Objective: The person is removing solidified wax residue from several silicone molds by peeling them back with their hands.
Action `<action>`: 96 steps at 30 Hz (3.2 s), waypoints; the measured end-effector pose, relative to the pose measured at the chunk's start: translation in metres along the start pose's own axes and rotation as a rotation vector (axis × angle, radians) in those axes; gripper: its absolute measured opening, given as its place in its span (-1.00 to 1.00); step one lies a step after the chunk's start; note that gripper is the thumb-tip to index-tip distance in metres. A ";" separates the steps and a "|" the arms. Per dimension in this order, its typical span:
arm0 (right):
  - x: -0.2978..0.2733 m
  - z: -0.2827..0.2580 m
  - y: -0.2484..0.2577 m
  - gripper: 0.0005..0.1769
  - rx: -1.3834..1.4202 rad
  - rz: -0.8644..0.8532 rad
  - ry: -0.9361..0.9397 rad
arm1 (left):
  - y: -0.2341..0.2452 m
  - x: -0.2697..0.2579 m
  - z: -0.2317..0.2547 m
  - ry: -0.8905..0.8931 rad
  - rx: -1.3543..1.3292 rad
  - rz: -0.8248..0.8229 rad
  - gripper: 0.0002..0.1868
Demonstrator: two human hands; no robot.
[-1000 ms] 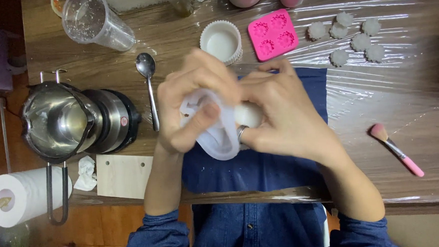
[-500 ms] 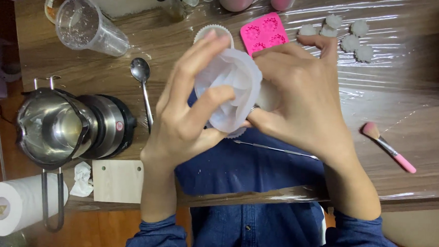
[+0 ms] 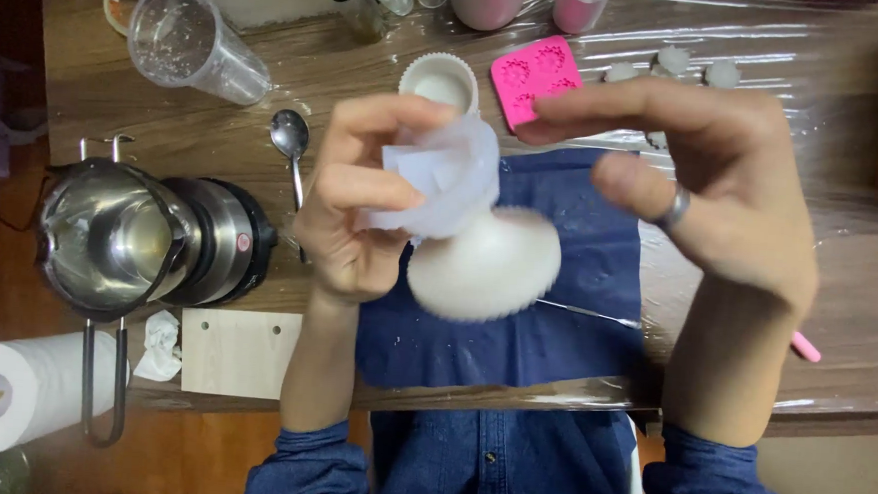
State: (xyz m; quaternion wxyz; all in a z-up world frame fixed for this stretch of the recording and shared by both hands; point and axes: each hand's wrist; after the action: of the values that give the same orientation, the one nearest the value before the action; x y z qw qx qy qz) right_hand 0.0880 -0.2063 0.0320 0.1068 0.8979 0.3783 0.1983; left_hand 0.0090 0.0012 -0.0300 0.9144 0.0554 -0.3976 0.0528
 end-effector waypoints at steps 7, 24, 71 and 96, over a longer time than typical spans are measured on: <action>0.004 0.022 -0.020 -0.73 0.053 0.074 0.234 | -0.005 0.001 0.001 -0.035 -0.259 0.064 -0.85; -0.002 0.013 -0.036 -0.31 0.046 0.030 0.141 | 0.001 -0.001 0.012 -0.031 -0.164 -0.016 -0.90; -0.028 0.006 -0.051 0.05 -0.437 0.304 0.372 | 0.002 -0.003 0.019 -0.161 0.077 0.218 -0.83; -0.025 -0.020 -0.040 -0.65 -0.440 0.166 0.378 | 0.021 0.018 0.070 -0.107 0.057 -0.354 -0.85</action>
State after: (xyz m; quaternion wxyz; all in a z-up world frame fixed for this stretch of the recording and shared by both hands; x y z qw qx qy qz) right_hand 0.0379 -0.1963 0.0297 0.2100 0.8282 0.2648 0.4472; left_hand -0.0322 0.0130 0.0312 0.8850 0.1530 -0.4279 -0.1009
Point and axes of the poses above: each hand's wrist, its own x-axis towards the middle knuckle, its own y-axis out of the back of the hand, z = x × y, and after that the axes turned 5 degrees about -x, right-handed
